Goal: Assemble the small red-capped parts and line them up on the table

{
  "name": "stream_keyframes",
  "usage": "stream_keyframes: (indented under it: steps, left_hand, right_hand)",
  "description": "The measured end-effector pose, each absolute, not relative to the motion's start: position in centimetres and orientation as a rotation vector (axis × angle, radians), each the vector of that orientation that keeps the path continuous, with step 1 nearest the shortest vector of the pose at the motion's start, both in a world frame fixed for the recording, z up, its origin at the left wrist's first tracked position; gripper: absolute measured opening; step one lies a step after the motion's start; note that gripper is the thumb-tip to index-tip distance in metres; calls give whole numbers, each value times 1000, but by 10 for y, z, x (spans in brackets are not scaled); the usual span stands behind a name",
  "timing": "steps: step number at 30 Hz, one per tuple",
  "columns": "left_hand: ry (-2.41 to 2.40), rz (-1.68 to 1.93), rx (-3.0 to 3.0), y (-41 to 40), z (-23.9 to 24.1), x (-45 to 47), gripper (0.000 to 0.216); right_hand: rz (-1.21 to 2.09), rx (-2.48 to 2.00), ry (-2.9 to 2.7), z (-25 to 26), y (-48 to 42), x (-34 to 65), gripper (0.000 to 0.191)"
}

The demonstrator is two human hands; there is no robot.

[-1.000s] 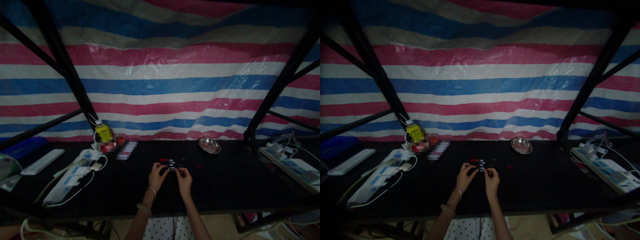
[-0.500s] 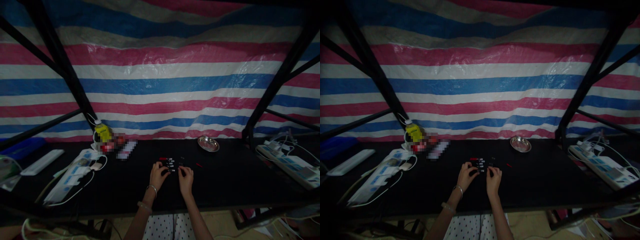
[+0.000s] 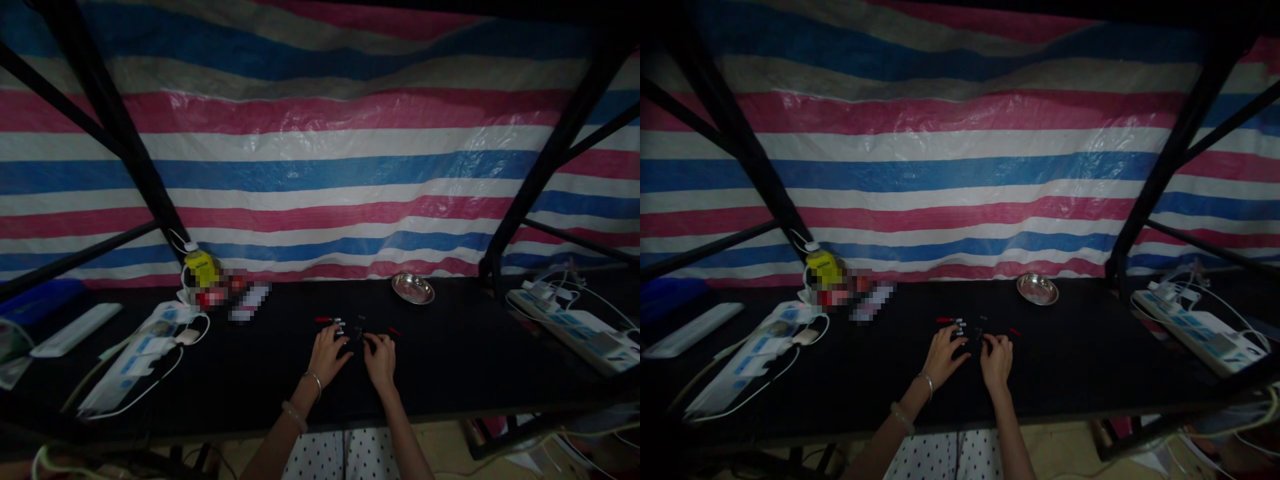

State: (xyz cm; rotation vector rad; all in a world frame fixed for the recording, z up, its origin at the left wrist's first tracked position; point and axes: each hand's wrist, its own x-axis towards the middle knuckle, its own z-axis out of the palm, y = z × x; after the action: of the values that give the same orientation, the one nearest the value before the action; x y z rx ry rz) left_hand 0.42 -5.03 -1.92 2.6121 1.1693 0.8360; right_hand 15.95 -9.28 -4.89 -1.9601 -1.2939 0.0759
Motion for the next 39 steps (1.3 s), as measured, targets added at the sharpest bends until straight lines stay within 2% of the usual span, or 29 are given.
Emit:
stream_keyframes:
  steps: [10, 20, 39]
  left_hand:
    - [1087, 715, 2627, -68, -11, 43, 18]
    - [889, 803, 2407, -73, -25, 50, 31]
    - [928, 876, 2082, -66, -27, 50, 27]
  right_hand:
    - [180, -1698, -1301, -56, -99, 173, 19]
    - [317, -1576, -1236, -58, -99, 176, 15]
    - [373, -1561, -1240, -53, -103, 174, 27]
